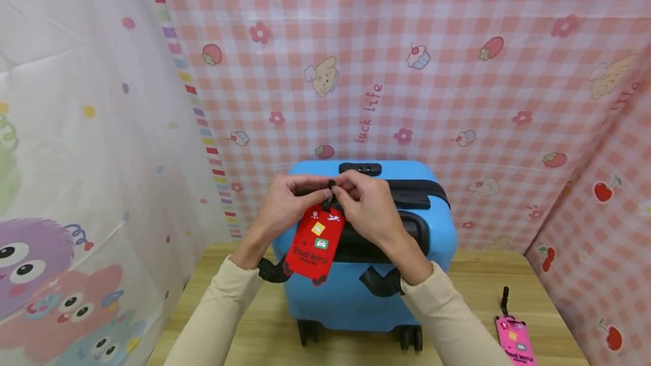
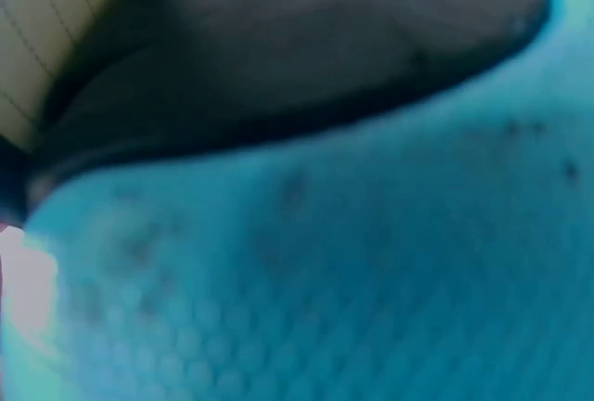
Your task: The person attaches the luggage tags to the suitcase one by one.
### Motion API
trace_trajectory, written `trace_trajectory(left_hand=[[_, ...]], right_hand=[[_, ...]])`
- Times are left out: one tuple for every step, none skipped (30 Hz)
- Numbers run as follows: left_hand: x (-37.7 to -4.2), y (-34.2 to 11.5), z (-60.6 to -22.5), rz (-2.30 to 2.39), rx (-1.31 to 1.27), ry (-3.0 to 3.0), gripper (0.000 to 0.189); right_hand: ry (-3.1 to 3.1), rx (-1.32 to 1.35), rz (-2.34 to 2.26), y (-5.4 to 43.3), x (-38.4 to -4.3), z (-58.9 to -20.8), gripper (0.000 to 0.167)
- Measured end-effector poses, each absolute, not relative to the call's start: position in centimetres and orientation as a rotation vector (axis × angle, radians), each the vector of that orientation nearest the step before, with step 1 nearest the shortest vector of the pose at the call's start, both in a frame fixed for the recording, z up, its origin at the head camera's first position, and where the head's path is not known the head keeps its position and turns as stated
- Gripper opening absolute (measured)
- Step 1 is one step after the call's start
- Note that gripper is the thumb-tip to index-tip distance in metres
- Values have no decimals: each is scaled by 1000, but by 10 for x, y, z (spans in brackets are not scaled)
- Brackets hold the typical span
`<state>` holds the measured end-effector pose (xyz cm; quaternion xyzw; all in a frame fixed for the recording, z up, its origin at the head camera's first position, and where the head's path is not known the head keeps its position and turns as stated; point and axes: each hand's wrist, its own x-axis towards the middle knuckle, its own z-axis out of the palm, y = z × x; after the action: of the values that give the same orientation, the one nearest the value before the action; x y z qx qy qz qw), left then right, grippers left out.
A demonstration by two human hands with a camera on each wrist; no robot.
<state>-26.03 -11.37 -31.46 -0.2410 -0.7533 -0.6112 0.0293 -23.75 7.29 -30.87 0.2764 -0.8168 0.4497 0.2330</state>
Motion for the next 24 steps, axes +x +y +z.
trace_trajectory(left_hand=[[-261,-113,-314,-1886,-749,-2324,27],[-262,-113,-313,-1887,-755,-2324,27],[-263,-112,-312,-1888,-763,-2324,27],[-263,-112,-312,-1890,-769,-2323,27],[-264,-112,-311,-1891,-775,-2322,27],[-264,-113,-311,-1898,-780,-2317,26],[-265,-113,-311,-1900,-784,-2315,26],[-265,-114,-311,-1902,-791,-2312,25],[-266,-114,-311,-1901,-797,-2311,25],[-267,-115,-311,-1901,-798,-2311,24],[-267,-115,-311,-1901,-802,-2312,24],[-268,-116,-311,-1900,-807,-2314,24],[-268,-116,-311,-1900,-811,-2312,25],[-269,-116,-312,-1900,-816,-2310,25],[-269,-117,-312,-1895,-819,-2311,25],[-270,-117,-313,-1892,-822,-2309,25],[-270,-117,-314,-1885,-825,-2307,25],[-270,-117,-314,-1877,-827,-2303,25],[-270,-117,-315,-1869,-833,-2298,25],[-270,-117,-315,-1854,-838,-2296,25],[-270,-117,-315,-1841,-841,-2293,25],[-269,-117,-316,-1834,-847,-2287,24],[-268,-117,-316,-1828,-849,-2283,24],[-268,-116,-316,-1823,-851,-2279,24]], right_hand=[[-2246,769,1215,74,-238,-307,10],[-2250,775,1197,75,-238,-305,10],[-2253,785,1182,76,-239,-304,10],[-2256,795,1174,76,-239,-303,9],[-2257,807,1170,77,-240,-302,9],[-2257,818,1168,77,-241,-302,9],[-2256,829,1168,77,-241,-301,10],[-2254,836,1167,77,-242,-302,10],[-2249,843,1165,76,-243,-302,10],[-2242,847,1166,76,-243,-302,10],[-2233,848,1165,76,-243,-303,10],[-2226,847,1169,76,-243,-303,10],[-2220,844,1175,75,-243,-304,10],[-2213,841,1184,75,-243,-304,10],[-2208,837,1193,75,-243,-305,10],[-2205,833,1206,75,-244,-305,10],[-2202,830,1219,75,-244,-305,10],[-2200,826,1233,76,-244,-306,10],[-2199,823,1243,76,-244,-306,10],[-2197,822,1254,76,-244,-307,10],[-2196,822,1265,76,-243,-308,9],[-2193,824,1273,77,-244,-308,9],[-2189,831,1284,77,-243,-309,9],[-2188,835,1291,77,-243,-309,8]])
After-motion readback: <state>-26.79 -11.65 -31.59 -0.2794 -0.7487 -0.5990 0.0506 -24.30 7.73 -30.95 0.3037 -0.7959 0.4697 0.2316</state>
